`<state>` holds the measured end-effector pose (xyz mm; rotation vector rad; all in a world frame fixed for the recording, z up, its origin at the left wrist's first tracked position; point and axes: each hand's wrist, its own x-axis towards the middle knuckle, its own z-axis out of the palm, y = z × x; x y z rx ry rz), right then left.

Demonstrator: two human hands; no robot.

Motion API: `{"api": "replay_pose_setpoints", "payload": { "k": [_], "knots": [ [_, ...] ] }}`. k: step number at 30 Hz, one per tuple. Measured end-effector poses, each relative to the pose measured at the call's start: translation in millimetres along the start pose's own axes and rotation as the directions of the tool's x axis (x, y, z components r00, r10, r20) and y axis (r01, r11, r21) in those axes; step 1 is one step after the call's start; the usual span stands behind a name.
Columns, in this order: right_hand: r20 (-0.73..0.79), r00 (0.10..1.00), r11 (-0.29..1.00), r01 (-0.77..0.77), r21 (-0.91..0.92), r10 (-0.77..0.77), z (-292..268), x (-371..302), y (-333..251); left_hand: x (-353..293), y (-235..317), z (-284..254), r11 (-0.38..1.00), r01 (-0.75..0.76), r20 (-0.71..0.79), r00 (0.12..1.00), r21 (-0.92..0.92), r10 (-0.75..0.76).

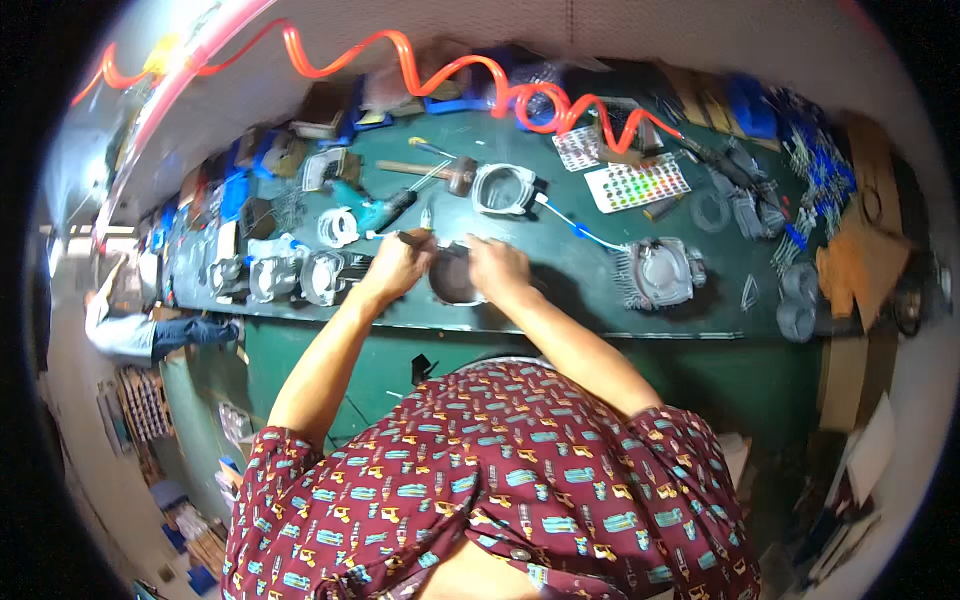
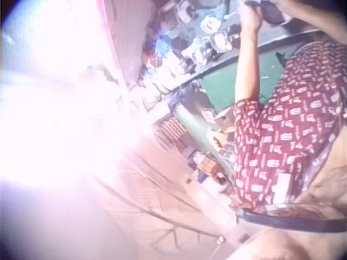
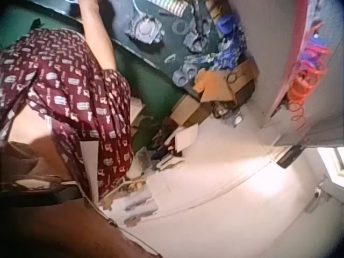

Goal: The person uses a pneumatic tool to fasten components into circular metal housings on a workbench, then inserts blue-tipped LED wires into the same housings. The person handles multiple housings and LED wires, placing finished units on the table.

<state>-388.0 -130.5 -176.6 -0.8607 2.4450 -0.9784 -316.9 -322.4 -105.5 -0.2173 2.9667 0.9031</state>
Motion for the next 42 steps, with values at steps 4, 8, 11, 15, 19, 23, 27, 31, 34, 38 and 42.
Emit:
{"api": "replay_pose_setpoints", "payload": {
  "k": [4, 8, 11, 15, 19, 23, 27, 31, 34, 38, 42],
  "knots": [
    [0.054, 0.998, 0.997, -0.011, -0.070, 0.015, -5, 12, 1, 35, -20, -3, 0.989, -0.104, 0.055, 0.994, 0.108, 0.098],
    [0.054, 0.998, 0.999, -0.039, -0.015, 0.040, -5, 16, 1, 26, 11, -37, 0.960, -0.266, -0.055, 0.961, 0.088, 0.271],
    [-0.005, 0.999, 0.990, 0.041, 0.137, -0.041, 2, 20, 18, -24, 6, -70, 0.896, -0.119, -0.252, 0.968, -0.429, 0.008],
    [-0.358, 0.920, 0.983, 0.112, -0.148, -0.159, 0, 21, 0, -92, -84, -101, 0.939, -0.047, -0.442, 0.890, -0.341, -0.115],
    [-0.429, 0.901, 0.986, 0.129, 0.109, -0.071, 37, 30, -98, -145, -185, -116, 0.929, 0.056, -0.472, 0.849, -0.365, -0.237],
    [-0.224, 0.964, 0.964, 0.186, 0.188, -0.142, 123, 60, -185, -148, -221, -138, 0.930, 0.052, -0.364, 0.911, -0.364, -0.194],
    [-0.211, 0.946, 0.966, 0.257, 0.030, -0.245, 189, 86, -212, -129, -254, -144, 0.955, -0.116, -0.327, 0.945, -0.274, 0.021],
    [-0.151, 0.974, 0.986, 0.162, -0.047, -0.167, 207, 87, -216, -125, -248, -159, 0.933, -0.112, -0.242, 0.970, -0.341, 0.028],
    [-0.183, 0.970, 0.986, 0.148, -0.076, -0.160, 212, 85, -220, -124, -265, -146, 0.944, -0.059, -0.181, 0.984, -0.325, -0.001],
    [-0.228, 0.957, 0.982, 0.160, -0.100, -0.179, 215, 85, -219, -119, -259, -148, 0.966, -0.022, -0.115, 0.993, -0.256, -0.007],
    [-0.214, 0.962, 0.984, 0.148, -0.102, -0.167, 215, 84, -218, -100, -252, -155, 0.989, -0.050, -0.076, 0.996, -0.136, 0.040]
  ]
}}
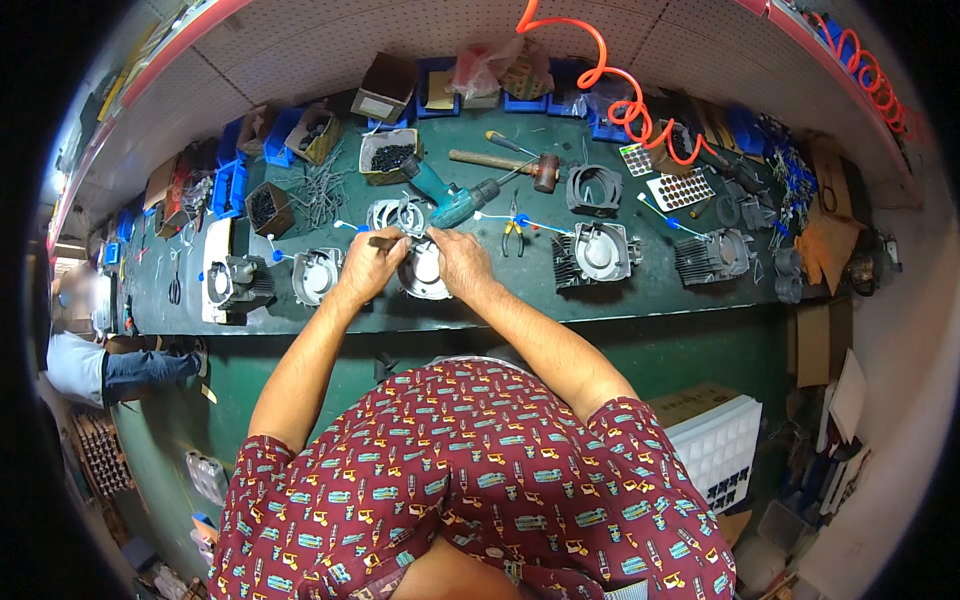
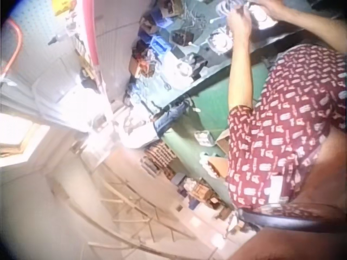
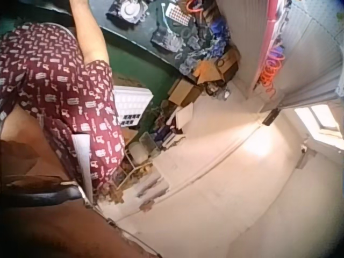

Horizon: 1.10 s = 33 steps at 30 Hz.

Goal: The person uses a pneumatic tool to fasten components into circular metal housings on a workbench, then inserts blue-tipped LED wires into the same housings. The person handles multiple housings and LED wires, placing finished units on the table.

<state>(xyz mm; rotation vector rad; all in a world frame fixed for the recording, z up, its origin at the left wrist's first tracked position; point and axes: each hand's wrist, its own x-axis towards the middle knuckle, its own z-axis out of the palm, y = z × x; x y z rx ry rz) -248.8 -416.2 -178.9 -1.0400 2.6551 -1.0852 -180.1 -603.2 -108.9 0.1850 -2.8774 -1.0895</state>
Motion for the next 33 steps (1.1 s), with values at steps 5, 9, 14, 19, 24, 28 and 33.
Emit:
{"api": "replay_pose_setpoints", "payload": {
  "k": [5, 9, 14, 19, 24, 28, 33],
  "knots": [
    [0.001, 1.000, 1.000, -0.016, -0.011, 0.016, 4, 2, -1, 21, -12, 0, 0.992, -0.049, 0.034, 0.998, 0.117, 0.045],
    [-0.002, 0.999, 0.999, -0.051, 0.010, 0.051, 5, 3, 1, -4, -12, 7, 0.999, -0.022, -0.009, 1.000, -0.044, 0.022],
    [-0.005, 0.999, 0.999, -0.049, 0.013, 0.049, 7, 4, 13, -56, -12, 42, 0.978, -0.129, -0.218, 0.972, -0.166, 0.091],
    [0.031, 0.996, 0.996, -0.089, 0.005, 0.089, 5, 4, 13, -62, -5, 40, 0.964, -0.044, -0.227, 0.974, -0.261, -0.017],
    [0.027, 0.996, 0.996, -0.087, 0.013, 0.087, -1, 3, 7, -63, -2, 21, 0.974, -0.015, -0.252, 0.967, -0.225, -0.044],
    [0.012, 0.997, 0.995, -0.083, 0.051, 0.082, 3, 6, 6, -33, -2, 9, 0.974, -0.055, -0.127, 0.992, -0.219, 0.027],
    [0.019, 0.996, 0.997, -0.082, -0.010, 0.082, 7, 3, 9, 13, 6, -6, 0.998, -0.063, 0.027, 0.998, 0.010, 0.063]
  ]
}}
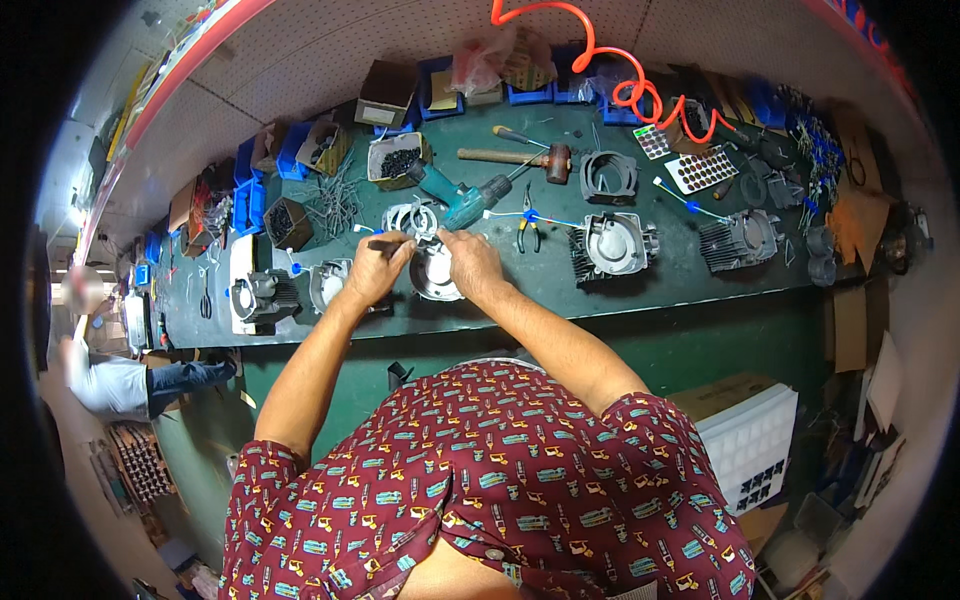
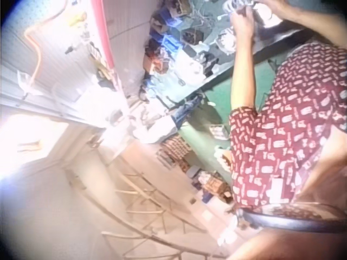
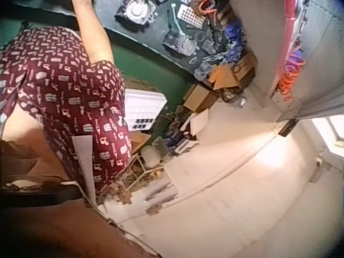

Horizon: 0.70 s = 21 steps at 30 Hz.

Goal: The person uses a pneumatic tool to fasten components into circular metal housings on a workbench, then inserts blue-tipped LED wires into the same housings. The person handles multiple housings and LED wires, placing finished units on the table.

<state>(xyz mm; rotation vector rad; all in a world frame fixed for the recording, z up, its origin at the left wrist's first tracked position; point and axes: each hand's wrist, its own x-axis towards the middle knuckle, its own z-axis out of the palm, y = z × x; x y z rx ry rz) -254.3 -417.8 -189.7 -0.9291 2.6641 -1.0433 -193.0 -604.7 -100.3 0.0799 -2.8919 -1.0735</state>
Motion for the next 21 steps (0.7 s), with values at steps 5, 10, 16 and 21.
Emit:
{"api": "replay_pose_setpoints", "payload": {
  "k": [5, 10, 16, 21],
  "knots": [
    [-0.019, 1.000, 1.000, 0.010, 0.028, -0.009, -4, -2, -9, 43, -8, -8, 0.991, 0.045, 0.191, 0.979, 0.125, -0.068],
    [-0.008, 1.000, 1.000, -0.011, 0.023, 0.011, -10, -5, -19, 48, -16, -8, 0.997, 0.032, 0.226, 0.973, 0.076, -0.049],
    [0.027, 0.998, 0.999, -0.048, 0.008, 0.048, -13, -4, -21, 11, -14, 3, 0.987, -0.111, 0.052, 0.993, 0.120, 0.105],
    [0.025, 0.997, 0.997, -0.069, 0.016, 0.069, -11, -6, -20, -41, -11, 21, 0.989, -0.083, -0.171, 0.983, -0.123, 0.061]
  ]
}}
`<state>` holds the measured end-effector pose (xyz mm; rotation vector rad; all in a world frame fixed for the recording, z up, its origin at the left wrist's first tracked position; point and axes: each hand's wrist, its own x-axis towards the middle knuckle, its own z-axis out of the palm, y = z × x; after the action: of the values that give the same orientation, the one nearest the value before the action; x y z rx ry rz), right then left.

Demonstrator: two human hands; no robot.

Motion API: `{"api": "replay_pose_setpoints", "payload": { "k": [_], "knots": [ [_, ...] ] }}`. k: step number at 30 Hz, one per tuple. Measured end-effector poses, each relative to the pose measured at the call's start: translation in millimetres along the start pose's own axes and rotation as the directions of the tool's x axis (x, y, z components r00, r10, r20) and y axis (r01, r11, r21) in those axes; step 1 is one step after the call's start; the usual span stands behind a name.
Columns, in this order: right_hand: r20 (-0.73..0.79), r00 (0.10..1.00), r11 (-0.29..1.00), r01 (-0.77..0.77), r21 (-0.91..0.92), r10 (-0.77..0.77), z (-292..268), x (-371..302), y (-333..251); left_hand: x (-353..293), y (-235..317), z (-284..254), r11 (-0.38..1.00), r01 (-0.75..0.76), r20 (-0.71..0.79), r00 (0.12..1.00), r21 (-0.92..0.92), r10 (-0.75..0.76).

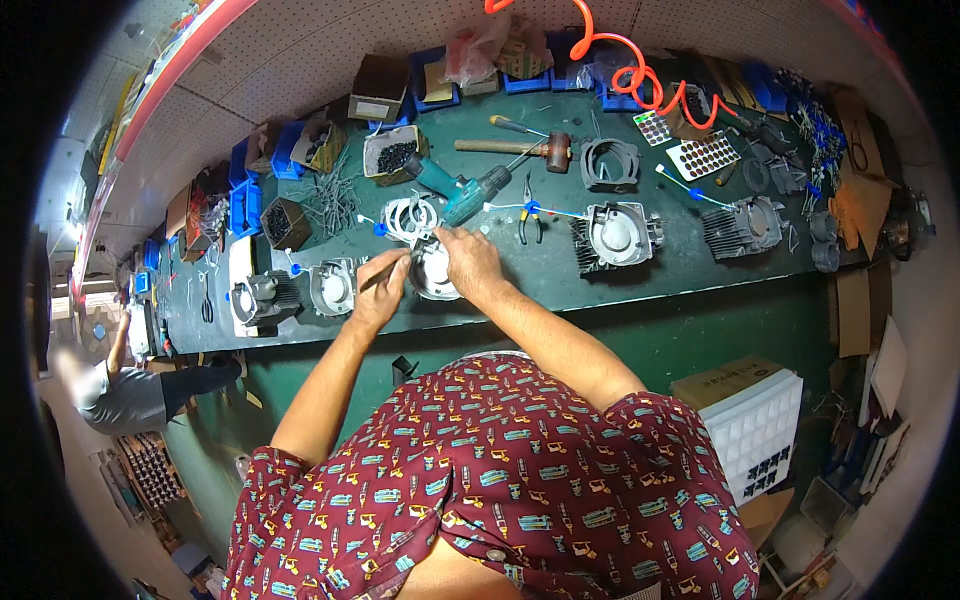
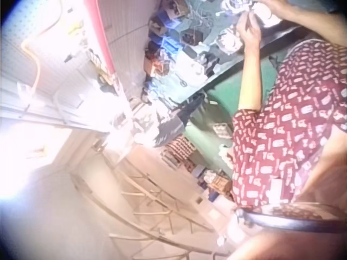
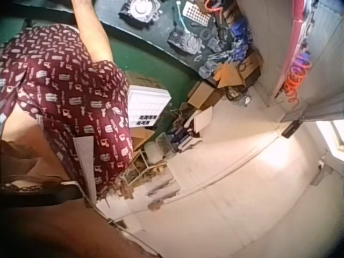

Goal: The person uses a pneumatic tool to fasten components into circular metal housings on a workbench, then inserts blue-tipped LED wires into the same housings. The person handles multiple housings and LED wires, placing finished units on the table.

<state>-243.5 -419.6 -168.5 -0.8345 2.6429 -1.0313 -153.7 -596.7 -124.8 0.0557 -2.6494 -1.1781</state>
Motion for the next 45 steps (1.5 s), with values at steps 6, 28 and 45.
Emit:
{"api": "replay_pose_setpoints", "payload": {
  "k": [6, 28, 45],
  "knots": [
    [0.012, 0.999, 0.998, 0.047, 0.048, -0.047, 5, 5, 8, -11, -7, 11, 0.999, -0.032, -0.136, 0.990, -0.028, 0.028],
    [-0.053, 0.975, 0.949, 0.222, 0.224, -0.216, 91, 38, -127, -68, -111, -156, 0.971, 0.220, -0.181, 0.963, 0.098, -0.200],
    [-0.102, 0.992, 0.997, 0.071, -0.029, -0.074, 153, 50, -151, 0, -131, -175, 0.971, 0.051, 0.186, 0.978, 0.235, -0.096]
  ]
}}
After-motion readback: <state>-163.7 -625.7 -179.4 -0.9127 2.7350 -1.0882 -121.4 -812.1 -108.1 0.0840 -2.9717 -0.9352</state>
